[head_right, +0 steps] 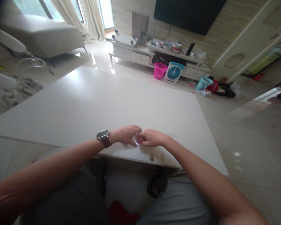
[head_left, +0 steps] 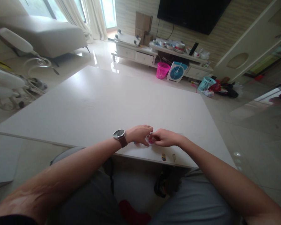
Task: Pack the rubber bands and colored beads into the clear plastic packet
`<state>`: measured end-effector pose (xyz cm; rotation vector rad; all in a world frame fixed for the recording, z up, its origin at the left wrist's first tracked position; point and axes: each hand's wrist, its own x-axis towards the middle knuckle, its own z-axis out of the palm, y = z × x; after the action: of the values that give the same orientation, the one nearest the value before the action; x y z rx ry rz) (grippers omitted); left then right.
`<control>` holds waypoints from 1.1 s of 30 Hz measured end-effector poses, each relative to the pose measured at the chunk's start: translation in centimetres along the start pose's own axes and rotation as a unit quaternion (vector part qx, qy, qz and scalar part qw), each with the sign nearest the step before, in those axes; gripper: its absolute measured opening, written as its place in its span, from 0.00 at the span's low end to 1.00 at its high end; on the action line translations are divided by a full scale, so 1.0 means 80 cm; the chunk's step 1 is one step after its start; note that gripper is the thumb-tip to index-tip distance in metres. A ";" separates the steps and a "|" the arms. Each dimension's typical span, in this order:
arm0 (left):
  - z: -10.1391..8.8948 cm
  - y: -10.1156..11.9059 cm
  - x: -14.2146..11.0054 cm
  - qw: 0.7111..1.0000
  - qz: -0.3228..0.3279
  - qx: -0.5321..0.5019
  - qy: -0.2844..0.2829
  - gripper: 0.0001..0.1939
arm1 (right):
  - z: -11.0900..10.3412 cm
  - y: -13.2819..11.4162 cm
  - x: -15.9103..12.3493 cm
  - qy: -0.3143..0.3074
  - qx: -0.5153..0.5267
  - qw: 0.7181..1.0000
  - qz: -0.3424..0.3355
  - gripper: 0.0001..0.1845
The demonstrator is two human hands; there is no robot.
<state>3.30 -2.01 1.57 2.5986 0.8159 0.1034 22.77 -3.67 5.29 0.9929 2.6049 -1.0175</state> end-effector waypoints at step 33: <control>0.002 -0.002 -0.001 1.000 0.004 -0.003 0.005 0.24 | 0.003 0.001 0.000 -0.007 -0.051 0.998 -0.022 0.08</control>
<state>3.22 -2.00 1.39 2.5975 0.8076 0.1209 22.83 -3.77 5.04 0.9065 2.6486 -0.8884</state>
